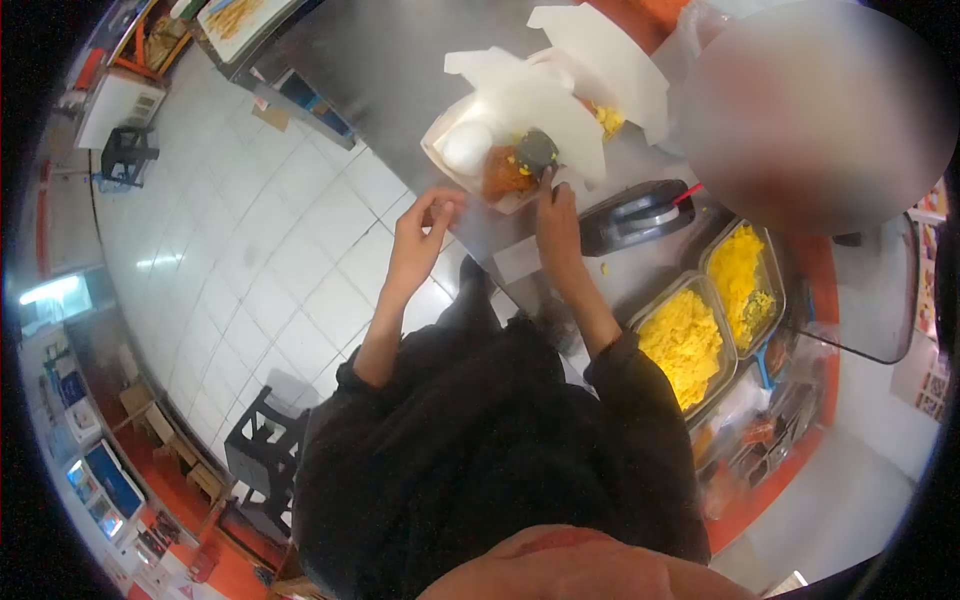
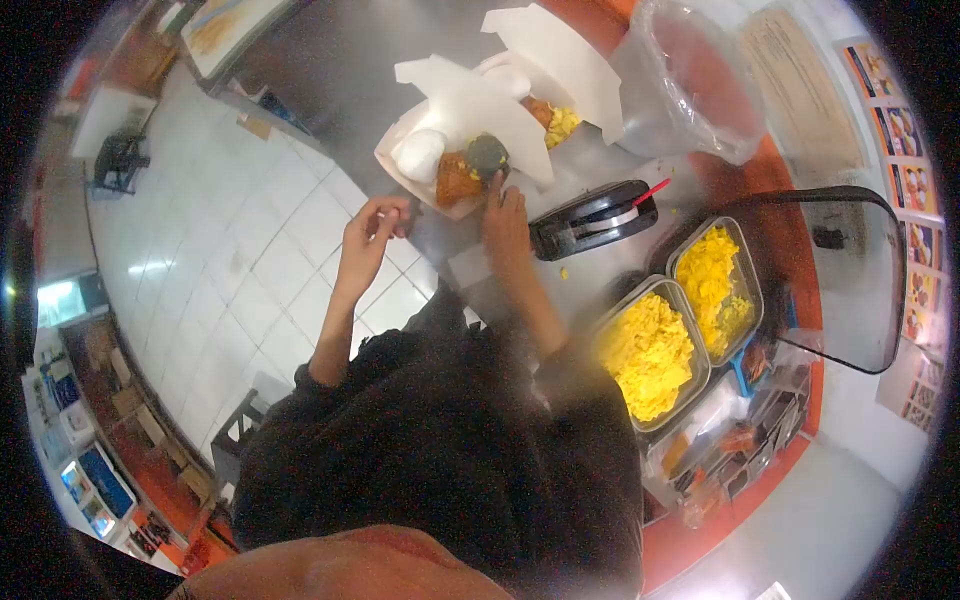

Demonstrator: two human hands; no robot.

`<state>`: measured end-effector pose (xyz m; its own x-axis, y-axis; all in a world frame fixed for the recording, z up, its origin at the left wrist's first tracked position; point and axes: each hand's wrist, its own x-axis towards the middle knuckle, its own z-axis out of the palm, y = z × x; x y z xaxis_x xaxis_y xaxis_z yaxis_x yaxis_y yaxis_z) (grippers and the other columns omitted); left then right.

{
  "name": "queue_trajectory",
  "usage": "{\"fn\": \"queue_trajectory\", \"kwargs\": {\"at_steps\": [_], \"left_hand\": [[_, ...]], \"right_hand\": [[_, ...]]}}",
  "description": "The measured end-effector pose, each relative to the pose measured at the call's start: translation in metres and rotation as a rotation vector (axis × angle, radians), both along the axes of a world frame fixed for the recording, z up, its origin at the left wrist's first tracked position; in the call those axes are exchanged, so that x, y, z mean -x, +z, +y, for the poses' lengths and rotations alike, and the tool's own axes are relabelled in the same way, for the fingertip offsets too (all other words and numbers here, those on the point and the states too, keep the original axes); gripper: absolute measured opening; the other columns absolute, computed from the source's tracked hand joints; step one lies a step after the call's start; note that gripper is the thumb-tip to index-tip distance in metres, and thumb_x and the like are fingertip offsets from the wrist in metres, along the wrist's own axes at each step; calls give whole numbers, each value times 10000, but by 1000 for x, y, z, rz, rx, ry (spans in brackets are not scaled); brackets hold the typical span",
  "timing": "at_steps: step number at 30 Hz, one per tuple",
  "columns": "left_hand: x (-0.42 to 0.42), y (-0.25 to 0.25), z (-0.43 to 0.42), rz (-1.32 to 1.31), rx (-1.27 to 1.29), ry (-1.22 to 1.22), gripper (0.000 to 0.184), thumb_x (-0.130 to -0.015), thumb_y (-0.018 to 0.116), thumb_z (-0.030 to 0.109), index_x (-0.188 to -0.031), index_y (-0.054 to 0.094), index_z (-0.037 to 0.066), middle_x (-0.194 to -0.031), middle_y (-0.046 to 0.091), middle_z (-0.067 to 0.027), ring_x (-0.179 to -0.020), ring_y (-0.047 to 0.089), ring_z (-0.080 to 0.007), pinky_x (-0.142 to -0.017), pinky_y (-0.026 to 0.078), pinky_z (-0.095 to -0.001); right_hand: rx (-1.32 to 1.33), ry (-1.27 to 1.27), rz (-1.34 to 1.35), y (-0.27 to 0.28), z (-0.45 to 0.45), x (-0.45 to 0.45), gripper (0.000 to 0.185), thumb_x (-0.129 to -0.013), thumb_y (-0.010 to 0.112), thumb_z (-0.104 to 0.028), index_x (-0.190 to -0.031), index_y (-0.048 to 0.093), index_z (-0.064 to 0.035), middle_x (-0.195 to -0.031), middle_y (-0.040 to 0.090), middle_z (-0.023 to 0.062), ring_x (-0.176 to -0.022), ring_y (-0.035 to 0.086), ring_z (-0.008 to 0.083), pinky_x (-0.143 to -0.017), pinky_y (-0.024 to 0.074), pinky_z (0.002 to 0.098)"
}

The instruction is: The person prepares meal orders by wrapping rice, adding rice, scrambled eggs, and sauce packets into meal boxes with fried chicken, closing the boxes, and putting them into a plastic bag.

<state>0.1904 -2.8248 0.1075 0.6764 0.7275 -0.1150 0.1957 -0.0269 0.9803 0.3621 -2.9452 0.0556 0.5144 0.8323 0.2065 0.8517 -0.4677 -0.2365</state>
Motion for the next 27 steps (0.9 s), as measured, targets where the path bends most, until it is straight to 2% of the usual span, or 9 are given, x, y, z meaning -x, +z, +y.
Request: {"fn": "queue_trajectory", "kwargs": {"at_steps": [4,10,12,13,16,19,20,22,27], "left_hand": [[3,-3,0,-48,39,-10,172,-931,495,149,-1013,594,35,-834,623,-40,-685,565,-106,-638,445,-235],[-6,-6,2,-41,83,-94,204,-951,469,174,-1030,589,29,-842,596,-16,-737,548,-96,-656,446,-236],[-14,-4,1,-86,93,-94,217,-952,471,184,-1032,593,24,-863,602,-20,-744,550,-99,-661,448,-237],[-17,-3,0,-88,90,-124,217,-952,471,184,-1032,593,24,-863,602,-20,-744,550,-99,-661,448,-237],[-24,3,-11,-34,44,-106,218,-949,490,202,-1046,595,38,-888,638,-41,-778,573,-104,-689,471,-241],[-28,9,-23,28,-77,-114,247,-948,492,217,-1027,608,13,-915,624,-65,-788,561,-106,-676,462,-246],[-29,9,-27,24,-52,-112,243,-943,500,212,-1045,602,16,-906,615,-58,-790,560,-110,-677,458,-245],[-30,2,-35,-19,-81,-101,224,-941,495,186,-1059,590,20,-899,601,-47,-757,553,-111,-673,450,-237],[-41,10,-68,14,-126,-110,203,-944,481,164,-1045,585,22,-873,589,-45,-694,534,-102,-644,439,-227]], "right_hand": [[-48,-4,30,7,-6,-1,617,-784,459,38,-1376,283,25,-954,438,190,-913,487,303,-750,449,361],[-342,32,323,43,-5,-11,453,-873,429,31,-1323,381,41,-883,497,140,-742,506,273,-669,435,326],[-599,-187,1204,70,-10,-17,340,-924,447,-58,-1248,463,43,-851,533,96,-663,493,171,-590,390,263],[-621,-208,1193,80,-16,-22,340,-924,447,-58,-1248,463,43,-851,533,96,-663,493,171,-590,390,263],[-941,-325,1866,122,-60,-41,259,-921,494,-102,-1144,535,22,-831,534,70,-615,403,60,-542,330,204],[-940,-224,1618,141,-148,-80,239,-930,483,-110,-1128,534,12,-835,537,53,-589,392,51,-525,316,199],[-958,-286,1460,129,-189,-99,266,-903,562,-198,-1098,588,-18,-816,589,15,-677,543,95,-595,440,235],[-734,-532,778,137,-255,-124,258,-908,553,-202,-1029,612,19,-740,594,32,-645,552,108,-566,432,264],[-298,-829,199,77,-423,-204,198,-865,534,-115,-929,634,44,-646,603,184,-581,604,259,-559,440,363]]}}
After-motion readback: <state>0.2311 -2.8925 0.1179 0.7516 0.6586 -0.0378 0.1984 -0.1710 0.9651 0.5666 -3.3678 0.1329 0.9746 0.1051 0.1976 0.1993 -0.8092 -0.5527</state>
